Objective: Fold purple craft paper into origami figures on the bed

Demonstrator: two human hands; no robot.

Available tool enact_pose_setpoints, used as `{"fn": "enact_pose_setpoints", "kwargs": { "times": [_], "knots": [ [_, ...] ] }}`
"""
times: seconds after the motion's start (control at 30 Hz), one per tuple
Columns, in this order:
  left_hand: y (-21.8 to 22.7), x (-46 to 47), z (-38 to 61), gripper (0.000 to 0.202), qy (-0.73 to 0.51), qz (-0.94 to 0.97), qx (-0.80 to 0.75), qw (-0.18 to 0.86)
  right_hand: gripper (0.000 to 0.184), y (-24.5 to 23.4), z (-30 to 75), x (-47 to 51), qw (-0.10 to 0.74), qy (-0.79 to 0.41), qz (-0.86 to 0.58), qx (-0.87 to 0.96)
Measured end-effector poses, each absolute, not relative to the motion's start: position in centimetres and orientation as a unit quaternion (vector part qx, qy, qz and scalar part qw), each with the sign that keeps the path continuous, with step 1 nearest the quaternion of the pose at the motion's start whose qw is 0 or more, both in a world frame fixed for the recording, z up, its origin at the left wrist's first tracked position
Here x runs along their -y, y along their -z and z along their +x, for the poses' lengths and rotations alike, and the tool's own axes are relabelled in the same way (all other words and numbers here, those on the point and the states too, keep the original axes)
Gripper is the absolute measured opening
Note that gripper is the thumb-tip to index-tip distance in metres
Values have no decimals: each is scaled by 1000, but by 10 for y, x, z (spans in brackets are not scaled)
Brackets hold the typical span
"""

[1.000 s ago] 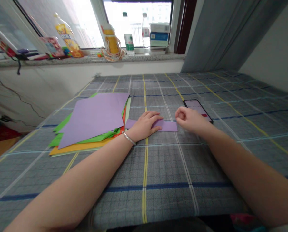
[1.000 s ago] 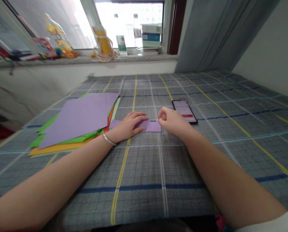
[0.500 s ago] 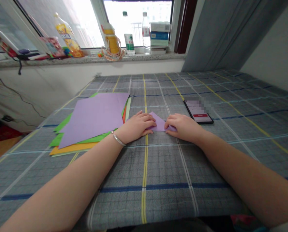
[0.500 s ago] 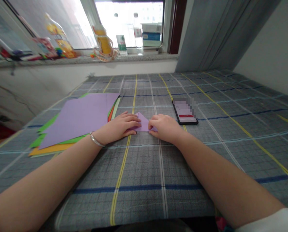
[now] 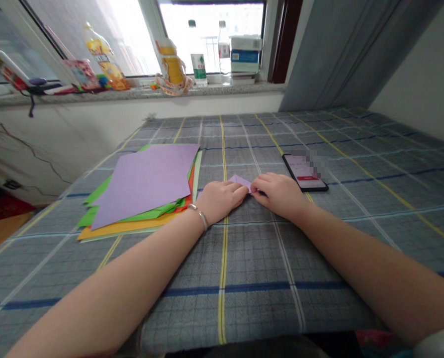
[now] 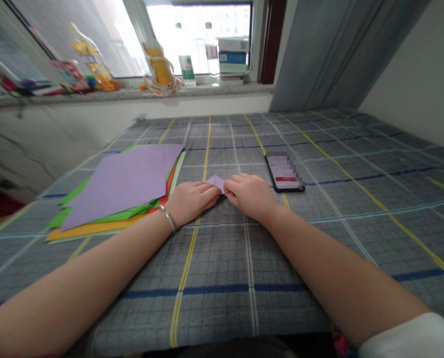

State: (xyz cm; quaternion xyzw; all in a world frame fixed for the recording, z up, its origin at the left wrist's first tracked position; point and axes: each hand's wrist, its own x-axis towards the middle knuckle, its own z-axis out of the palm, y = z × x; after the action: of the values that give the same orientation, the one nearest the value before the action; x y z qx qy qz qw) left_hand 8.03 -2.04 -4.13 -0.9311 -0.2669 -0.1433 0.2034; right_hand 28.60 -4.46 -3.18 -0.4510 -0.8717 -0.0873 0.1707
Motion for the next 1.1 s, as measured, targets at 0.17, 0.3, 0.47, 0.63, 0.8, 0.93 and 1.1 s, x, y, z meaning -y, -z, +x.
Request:
{"fn": "enact_pose_setpoints", "kwargs": {
  "times": [0.17,0.3,0.47,0.63,0.8,0.93,1.1],
  "knots": [
    [40,21,80,18,159,-917,284,230,11,32,290,43,207,54,-463,860],
    [41,21,79,19,195,-905,304,227,9,27,301,42,232,36,-475,848],
    [43,18,77,23,233,-893,324,207,7,20,319,42,237,29,-486,841],
    [43,16,77,21,244,-890,341,181,7,14,329,41,232,31,-496,836],
    [44,15,77,18,253,-887,343,180,7,12,335,40,232,53,-490,838],
    [46,13,77,14,269,-886,332,183,6,11,340,37,227,88,-493,835],
    [47,11,77,9,308,-878,331,158,9,14,329,40,292,126,-471,823]
  ]
}}
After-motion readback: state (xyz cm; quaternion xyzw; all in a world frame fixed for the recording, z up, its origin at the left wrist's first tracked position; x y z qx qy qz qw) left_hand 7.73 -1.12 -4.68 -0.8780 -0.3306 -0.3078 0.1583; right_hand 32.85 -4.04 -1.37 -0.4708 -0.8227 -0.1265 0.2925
